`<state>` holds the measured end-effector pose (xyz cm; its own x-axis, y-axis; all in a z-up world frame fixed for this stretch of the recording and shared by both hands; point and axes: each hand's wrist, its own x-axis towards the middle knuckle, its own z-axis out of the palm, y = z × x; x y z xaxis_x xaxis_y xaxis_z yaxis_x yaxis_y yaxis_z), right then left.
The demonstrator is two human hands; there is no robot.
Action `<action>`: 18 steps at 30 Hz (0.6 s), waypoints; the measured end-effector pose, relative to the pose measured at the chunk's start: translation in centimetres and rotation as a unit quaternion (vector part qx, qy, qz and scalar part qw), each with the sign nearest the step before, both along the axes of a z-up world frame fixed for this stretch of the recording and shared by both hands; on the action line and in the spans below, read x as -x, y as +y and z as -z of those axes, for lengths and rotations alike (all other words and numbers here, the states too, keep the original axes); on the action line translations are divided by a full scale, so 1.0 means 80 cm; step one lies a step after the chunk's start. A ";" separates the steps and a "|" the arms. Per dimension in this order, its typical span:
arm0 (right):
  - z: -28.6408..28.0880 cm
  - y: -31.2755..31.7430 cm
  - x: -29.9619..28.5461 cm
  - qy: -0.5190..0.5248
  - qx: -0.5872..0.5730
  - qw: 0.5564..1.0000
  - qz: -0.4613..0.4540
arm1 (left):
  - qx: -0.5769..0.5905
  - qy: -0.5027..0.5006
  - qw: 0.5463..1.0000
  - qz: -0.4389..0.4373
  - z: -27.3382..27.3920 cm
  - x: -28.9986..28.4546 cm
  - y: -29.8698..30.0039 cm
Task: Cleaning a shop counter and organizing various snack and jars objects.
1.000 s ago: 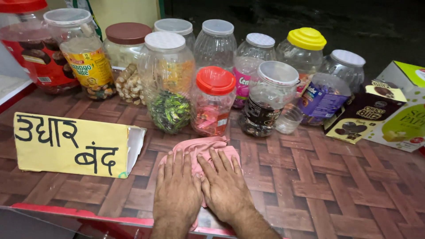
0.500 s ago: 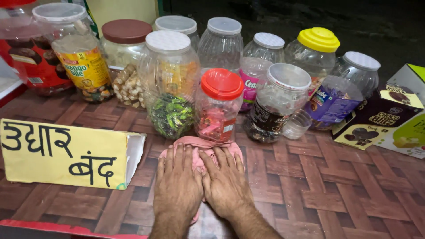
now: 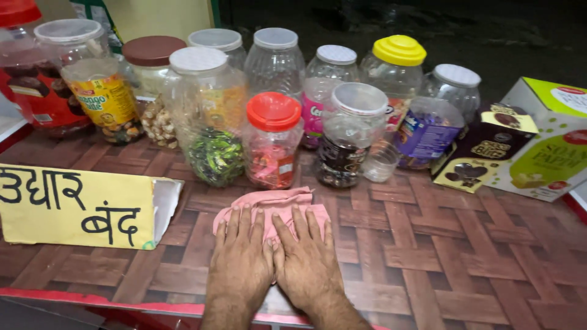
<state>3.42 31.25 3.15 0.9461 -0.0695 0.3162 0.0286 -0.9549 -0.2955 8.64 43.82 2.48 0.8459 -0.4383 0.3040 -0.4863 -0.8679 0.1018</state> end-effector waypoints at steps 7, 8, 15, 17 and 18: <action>0.000 -0.049 0.059 -0.008 0.007 1.000 0.012 | 0.032 -0.026 0.999 0.032 0.001 0.055 -0.045; 0.000 -0.059 0.066 0.001 0.008 1.000 0.021 | 0.037 -0.027 0.998 0.036 0.002 0.062 -0.055; 0.007 -0.157 0.117 -0.001 0.049 0.996 0.072 | 0.057 0.005 0.996 0.068 0.005 0.108 -0.160; 0.010 -0.182 0.128 0.007 0.049 0.995 0.087 | 0.066 -0.014 0.994 0.086 0.009 0.114 -0.186; 0.011 -0.194 0.130 0.013 0.046 0.994 0.099 | 0.072 -0.034 0.992 0.100 0.010 0.114 -0.198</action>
